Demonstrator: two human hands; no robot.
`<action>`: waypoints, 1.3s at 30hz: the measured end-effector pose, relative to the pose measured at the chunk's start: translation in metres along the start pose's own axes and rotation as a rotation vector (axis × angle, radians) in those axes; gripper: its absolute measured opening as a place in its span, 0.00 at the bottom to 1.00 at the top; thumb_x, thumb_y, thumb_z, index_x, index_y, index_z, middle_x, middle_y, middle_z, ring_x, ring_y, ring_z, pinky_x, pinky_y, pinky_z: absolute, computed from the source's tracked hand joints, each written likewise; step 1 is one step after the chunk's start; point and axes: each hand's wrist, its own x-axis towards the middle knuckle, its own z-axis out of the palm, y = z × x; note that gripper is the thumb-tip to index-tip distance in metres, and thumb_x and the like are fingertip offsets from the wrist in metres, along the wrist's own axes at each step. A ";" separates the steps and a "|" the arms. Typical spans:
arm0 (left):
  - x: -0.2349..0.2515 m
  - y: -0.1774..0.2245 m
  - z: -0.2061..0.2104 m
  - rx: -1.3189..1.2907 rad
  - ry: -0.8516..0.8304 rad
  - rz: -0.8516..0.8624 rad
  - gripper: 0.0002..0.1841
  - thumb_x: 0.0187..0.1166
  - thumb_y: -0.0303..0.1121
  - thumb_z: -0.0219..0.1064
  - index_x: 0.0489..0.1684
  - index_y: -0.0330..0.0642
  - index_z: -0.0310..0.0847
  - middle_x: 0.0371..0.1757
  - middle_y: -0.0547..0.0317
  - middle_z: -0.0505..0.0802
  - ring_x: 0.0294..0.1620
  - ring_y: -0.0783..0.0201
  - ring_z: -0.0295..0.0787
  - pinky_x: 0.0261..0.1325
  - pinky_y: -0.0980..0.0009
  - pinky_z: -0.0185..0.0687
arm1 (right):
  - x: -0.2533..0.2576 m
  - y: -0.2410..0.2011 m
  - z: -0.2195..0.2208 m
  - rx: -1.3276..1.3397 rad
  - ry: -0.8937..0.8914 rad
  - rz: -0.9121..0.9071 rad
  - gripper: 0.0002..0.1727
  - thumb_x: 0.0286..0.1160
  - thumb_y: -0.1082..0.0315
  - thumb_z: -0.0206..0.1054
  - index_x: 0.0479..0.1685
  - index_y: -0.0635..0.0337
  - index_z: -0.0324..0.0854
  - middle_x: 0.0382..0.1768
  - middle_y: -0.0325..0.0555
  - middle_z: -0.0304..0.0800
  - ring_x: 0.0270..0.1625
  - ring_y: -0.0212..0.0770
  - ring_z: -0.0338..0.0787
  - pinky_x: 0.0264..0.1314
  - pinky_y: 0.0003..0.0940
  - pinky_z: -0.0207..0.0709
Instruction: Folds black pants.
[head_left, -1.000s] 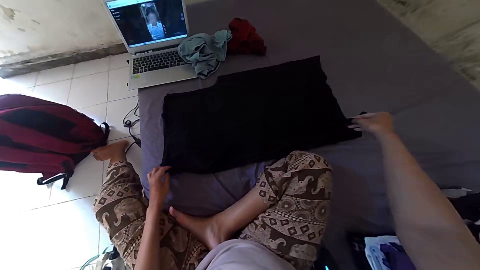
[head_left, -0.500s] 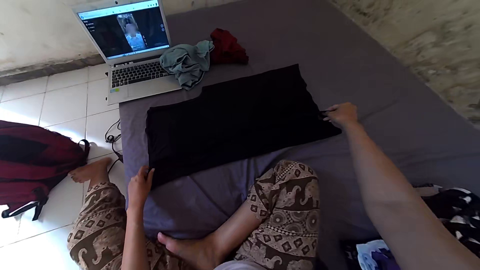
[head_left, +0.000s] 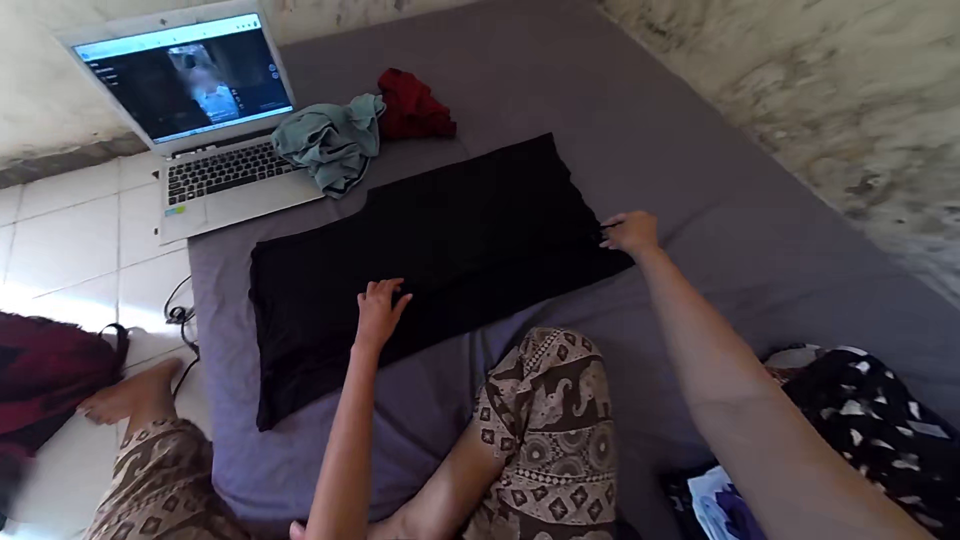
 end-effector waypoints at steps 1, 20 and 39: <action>0.005 0.004 0.003 0.029 -0.031 0.018 0.21 0.85 0.37 0.66 0.69 0.31 0.83 0.60 0.37 0.91 0.70 0.34 0.81 0.74 0.33 0.61 | -0.002 -0.001 -0.003 0.059 0.001 0.016 0.16 0.86 0.77 0.59 0.68 0.75 0.78 0.61 0.75 0.86 0.58 0.64 0.91 0.67 0.55 0.79; -0.083 -0.007 0.040 0.186 0.713 -0.026 0.22 0.75 0.32 0.63 0.62 0.21 0.81 0.72 0.25 0.82 0.77 0.27 0.75 0.79 0.27 0.54 | 0.015 0.049 0.027 -0.180 0.118 0.158 0.39 0.95 0.45 0.44 0.79 0.79 0.68 0.81 0.80 0.66 0.88 0.73 0.62 0.85 0.69 0.53; -0.198 -0.096 -0.029 0.165 0.688 -0.402 0.20 0.80 0.38 0.69 0.56 0.25 0.86 0.59 0.24 0.88 0.64 0.21 0.79 0.61 0.26 0.68 | 0.005 0.081 0.037 -0.253 0.322 -0.078 0.34 0.94 0.57 0.48 0.85 0.79 0.56 0.84 0.84 0.57 0.89 0.78 0.54 0.85 0.76 0.45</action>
